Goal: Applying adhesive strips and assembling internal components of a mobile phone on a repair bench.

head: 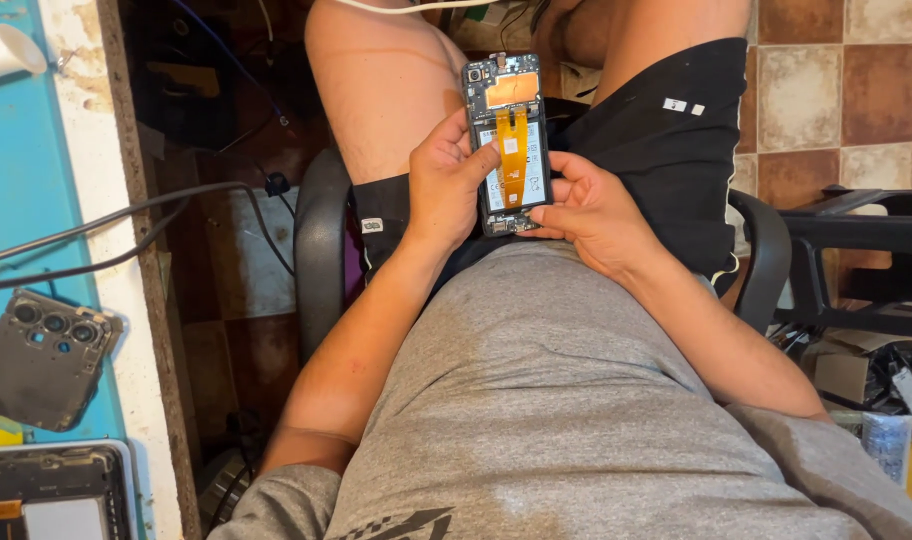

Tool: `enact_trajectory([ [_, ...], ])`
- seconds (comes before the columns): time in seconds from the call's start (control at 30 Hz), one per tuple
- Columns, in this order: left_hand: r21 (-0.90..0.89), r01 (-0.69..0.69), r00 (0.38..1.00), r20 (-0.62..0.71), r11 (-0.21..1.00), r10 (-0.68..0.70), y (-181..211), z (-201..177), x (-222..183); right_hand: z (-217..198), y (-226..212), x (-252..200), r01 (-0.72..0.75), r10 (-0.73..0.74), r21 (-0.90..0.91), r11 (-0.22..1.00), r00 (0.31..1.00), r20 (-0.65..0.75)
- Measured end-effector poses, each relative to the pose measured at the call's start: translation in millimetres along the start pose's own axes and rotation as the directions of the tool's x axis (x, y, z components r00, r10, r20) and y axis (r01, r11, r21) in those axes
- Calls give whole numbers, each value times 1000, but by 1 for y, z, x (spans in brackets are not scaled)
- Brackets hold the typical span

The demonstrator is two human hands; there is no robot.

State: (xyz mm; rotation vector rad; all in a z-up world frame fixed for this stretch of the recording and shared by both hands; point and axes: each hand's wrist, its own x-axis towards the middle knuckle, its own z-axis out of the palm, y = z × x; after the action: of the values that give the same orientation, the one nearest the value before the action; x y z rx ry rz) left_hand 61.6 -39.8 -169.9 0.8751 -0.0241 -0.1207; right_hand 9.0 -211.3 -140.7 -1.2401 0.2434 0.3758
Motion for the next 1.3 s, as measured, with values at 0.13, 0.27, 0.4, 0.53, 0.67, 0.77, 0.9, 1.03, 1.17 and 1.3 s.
enact_trajectory([
  [0.13, -6, 4, 1000, -9, 1000, -4, -1, -1, 0, -2, 5, 2, 10, -10, -6, 1000, 1000, 2],
  [0.27, -11, -5, 1000, -27, 1000, 5, -2, -1, -1, -1, 6, 2, 6, -7, -27, 1000, 1000, -20],
  [0.4, -22, -11, 999, -32, 1000, 10, -6, -2, 0, 0, 5, 5, 14, -16, -51, 999, 1000, -24],
  [0.53, -29, -19, 999, -35, 999, 18, -7, -2, -1, -3, 8, 8, 51, -53, -87, 995, 999, -12],
  [0.67, -4, -22, 999, -43, 1000, 22, -8, -1, -1, 6, 3, 6, 73, -81, -167, 983, 996, -42],
  [0.77, -25, -23, 997, -73, 999, 21, -12, 1, -2, 1, 8, 8, 90, -100, -209, 974, 994, -37],
  [0.9, -30, -34, 996, -87, 999, 31, -20, 0, -1, 7, 1, 7, 88, -105, -276, 957, 993, -46],
  [1.03, -81, -47, 994, -105, 996, 39, -20, 2, 0, 3, 1, 10, 93, -115, -347, 933, 992, -43],
  [1.17, -96, -59, 989, -143, 994, 45, -12, 5, -1, 19, -7, 3, 69, -91, -271, 960, 994, -68],
  [1.3, -120, -84, 988, -141, 989, 67, -13, -1, 0, 6, 1, 7, 113, -136, -188, 976, 984, -114],
])
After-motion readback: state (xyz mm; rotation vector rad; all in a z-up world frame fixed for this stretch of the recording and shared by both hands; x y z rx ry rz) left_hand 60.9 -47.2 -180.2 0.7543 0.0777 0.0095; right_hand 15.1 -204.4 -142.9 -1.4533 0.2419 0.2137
